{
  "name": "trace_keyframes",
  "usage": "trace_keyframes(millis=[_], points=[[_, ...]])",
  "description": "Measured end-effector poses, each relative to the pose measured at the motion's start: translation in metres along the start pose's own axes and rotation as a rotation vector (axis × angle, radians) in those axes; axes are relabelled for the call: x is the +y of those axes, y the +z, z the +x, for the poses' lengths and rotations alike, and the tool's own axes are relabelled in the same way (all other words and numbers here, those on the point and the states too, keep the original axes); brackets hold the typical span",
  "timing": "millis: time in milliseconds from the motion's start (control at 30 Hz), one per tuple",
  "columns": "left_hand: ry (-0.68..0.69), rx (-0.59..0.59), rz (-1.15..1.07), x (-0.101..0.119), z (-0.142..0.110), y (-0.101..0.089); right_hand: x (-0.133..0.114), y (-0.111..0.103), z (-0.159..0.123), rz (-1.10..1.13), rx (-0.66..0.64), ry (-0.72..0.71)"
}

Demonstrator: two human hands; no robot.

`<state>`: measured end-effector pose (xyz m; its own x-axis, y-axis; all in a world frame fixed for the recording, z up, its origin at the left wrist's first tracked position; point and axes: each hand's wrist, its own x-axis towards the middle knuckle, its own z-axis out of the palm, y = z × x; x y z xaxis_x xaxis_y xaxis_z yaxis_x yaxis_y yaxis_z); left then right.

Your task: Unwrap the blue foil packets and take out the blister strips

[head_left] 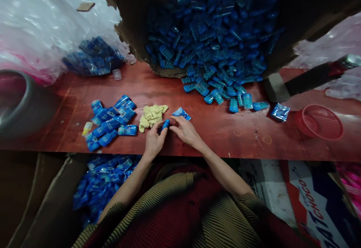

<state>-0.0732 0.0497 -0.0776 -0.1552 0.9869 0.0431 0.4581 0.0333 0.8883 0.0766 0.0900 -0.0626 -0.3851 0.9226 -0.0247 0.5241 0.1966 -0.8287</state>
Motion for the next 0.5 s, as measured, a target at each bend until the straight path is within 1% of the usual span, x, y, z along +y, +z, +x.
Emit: trace_keyframes(millis=[67,100,167,233,333,400,500], points=[[-0.105,-0.058,-0.242,0.004,-0.002,-0.008,0.003,-0.003,-0.003,0.162,-0.005,-0.039],[-0.144,-0.08,-0.318,0.007,-0.004,-0.01,0.003,-0.004,-0.004,0.243,-0.014,-0.052],[-0.177,-0.097,-0.392,0.016,-0.008,-0.011,0.002,-0.005,-0.006,0.399,-0.023,-0.049],[-0.163,-0.086,-0.417,0.024,-0.013,-0.009,-0.001,-0.004,-0.008,0.557,-0.022,-0.001],[-0.105,-0.05,-0.377,0.032,-0.019,-0.004,-0.005,-0.003,-0.014,0.773,-0.017,0.08],[-0.073,-0.038,-0.333,0.034,-0.022,-0.002,-0.008,-0.003,-0.019,0.845,-0.013,0.092],[-0.05,-0.026,-0.295,0.033,-0.025,-0.002,-0.01,-0.004,-0.025,0.872,-0.002,0.083]])
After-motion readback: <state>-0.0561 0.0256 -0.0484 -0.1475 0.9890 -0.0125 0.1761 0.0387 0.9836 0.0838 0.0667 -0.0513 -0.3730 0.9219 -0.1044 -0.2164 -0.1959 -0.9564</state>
